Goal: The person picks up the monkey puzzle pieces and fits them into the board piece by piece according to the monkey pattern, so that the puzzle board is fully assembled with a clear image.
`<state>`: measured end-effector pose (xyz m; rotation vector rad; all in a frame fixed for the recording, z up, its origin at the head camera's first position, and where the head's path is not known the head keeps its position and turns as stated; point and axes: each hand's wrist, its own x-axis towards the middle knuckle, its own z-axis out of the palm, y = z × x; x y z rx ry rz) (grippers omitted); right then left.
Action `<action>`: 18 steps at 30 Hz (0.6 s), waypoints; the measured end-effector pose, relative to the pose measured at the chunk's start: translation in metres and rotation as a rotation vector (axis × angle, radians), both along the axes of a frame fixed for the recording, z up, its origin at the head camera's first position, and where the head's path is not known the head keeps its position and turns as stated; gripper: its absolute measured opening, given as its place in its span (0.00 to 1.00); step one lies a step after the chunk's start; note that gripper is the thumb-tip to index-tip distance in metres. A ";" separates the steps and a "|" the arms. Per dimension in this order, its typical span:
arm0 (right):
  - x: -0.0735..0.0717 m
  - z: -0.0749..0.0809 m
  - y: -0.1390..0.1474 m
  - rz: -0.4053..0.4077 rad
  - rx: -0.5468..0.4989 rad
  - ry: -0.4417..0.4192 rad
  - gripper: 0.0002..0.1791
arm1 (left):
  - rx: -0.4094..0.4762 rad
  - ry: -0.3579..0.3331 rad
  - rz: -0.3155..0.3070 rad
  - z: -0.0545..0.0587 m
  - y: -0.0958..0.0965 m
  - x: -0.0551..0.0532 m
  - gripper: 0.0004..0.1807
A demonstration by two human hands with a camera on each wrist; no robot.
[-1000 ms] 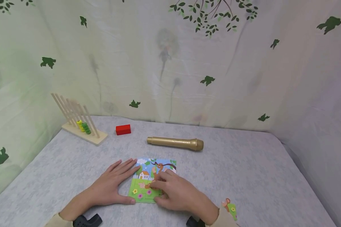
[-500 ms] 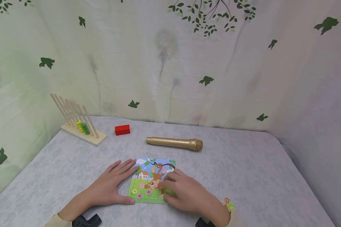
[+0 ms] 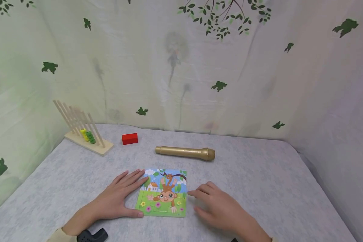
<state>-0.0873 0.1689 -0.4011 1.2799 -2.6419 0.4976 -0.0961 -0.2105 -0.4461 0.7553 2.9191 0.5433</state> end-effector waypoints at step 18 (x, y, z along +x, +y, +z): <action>0.010 -0.001 0.051 -0.139 0.025 -0.050 0.29 | -0.006 -0.003 -0.011 0.000 -0.001 0.000 0.62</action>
